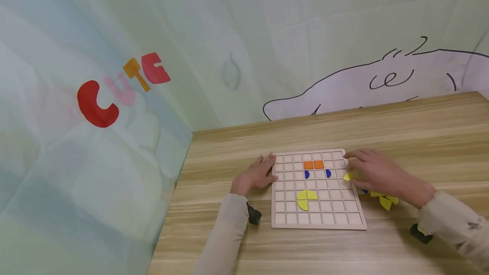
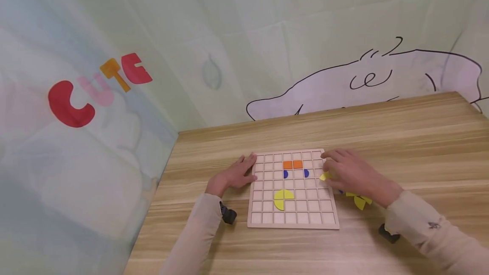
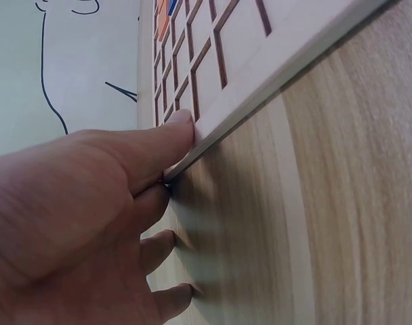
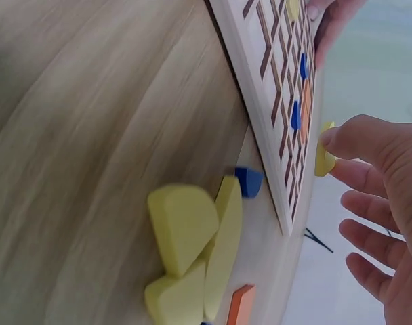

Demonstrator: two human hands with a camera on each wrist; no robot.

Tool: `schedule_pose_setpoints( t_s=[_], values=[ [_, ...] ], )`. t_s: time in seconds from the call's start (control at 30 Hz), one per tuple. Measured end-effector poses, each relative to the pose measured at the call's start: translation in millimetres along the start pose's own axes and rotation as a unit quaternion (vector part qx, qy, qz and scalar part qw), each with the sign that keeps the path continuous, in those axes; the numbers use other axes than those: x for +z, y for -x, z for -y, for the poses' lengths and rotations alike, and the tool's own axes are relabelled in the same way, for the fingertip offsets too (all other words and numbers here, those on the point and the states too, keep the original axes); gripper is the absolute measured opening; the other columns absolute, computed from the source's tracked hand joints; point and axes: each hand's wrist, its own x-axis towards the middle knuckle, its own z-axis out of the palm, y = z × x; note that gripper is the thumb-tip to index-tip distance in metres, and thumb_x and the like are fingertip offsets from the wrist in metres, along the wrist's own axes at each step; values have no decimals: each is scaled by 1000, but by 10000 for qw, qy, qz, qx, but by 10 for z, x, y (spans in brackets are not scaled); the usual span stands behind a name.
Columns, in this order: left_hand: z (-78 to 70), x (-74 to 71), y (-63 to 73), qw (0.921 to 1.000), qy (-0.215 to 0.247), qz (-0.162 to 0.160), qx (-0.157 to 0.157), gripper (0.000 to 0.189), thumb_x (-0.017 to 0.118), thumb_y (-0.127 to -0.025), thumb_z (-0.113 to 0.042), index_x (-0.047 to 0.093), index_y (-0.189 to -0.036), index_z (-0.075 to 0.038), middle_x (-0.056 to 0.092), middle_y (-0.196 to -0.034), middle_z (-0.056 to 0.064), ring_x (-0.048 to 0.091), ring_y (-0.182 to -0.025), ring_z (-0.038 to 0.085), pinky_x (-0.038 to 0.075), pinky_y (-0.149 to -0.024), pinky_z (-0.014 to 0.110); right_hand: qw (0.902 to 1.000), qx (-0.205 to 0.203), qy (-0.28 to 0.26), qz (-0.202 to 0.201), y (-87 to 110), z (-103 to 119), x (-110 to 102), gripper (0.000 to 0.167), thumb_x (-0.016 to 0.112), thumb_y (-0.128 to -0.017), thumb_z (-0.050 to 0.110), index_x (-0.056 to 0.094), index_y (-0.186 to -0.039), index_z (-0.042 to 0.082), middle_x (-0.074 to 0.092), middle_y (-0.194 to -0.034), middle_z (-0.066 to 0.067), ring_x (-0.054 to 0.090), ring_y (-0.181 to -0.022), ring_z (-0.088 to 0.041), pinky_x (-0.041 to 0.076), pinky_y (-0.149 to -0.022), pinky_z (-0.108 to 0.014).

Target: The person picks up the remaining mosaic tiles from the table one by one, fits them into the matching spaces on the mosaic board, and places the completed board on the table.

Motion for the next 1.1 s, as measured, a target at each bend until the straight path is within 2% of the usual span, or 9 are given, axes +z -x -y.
schedule_pose_setpoints(
  t_s=[0.13, 0.43, 0.7, 0.9, 1.1],
  values=[
    [3, -1, -2, 10000, -25, 17, -9, 69, 46, -101, -33, 8, -155, -14, 2, -162, 1, 0, -149, 29, 10, -121, 44, 10000, -44, -28, 21, -51, 63, 17, 21, 80, -75, 27, 70, -91, 17, 61, -122, -11, 55, -114, -35, 43, -95, -56],
    [12, 6, -3, 10000, -57, 5, -10, 70, 46, -101, -34, 8, -155, -15, 2, -162, 0, 0, -149, 29, 11, -121, 44, 9993, 5, -89, 350, -138, 196, 90, 17, 79, -77, 30, 70, -90, 22, 62, -124, -8, 54, -118, -36, 42, -99, -56],
    [13, 6, -12, 10000, -49, 7, -27, 70, 46, -101, -35, 7, -155, -16, 1, -162, -2, -1, -149, 28, 10, -121, 44, 9981, -236, -368, 434, -164, 332, 124, 17, 77, -79, 28, 68, -93, 23, 60, -124, -6, 55, -116, -30, 43, -98, -53],
    [12, 3, -5, 10000, -88, 4, -20, 70, 46, -101, -35, 7, -155, -15, 2, -162, -1, 0, -149, 28, 11, -121, 44, 9976, -428, -364, 406, -187, 411, 160, 16, 77, -79, 29, 66, -89, 22, 61, -122, -4, 55, -116, -29, 44, -98, -51],
    [9, 6, -1, 10000, -82, -30, -25, 69, 46, -101, -35, 8, -155, -16, 2, -162, -2, 0, -149, 28, 11, -121, 43, 9956, -515, -455, 631, -202, 484, 198, 19, 77, -80, 28, 66, -93, 20, 60, -124, -4, 54, -117, -29, 43, -100, -53]
  ],
)
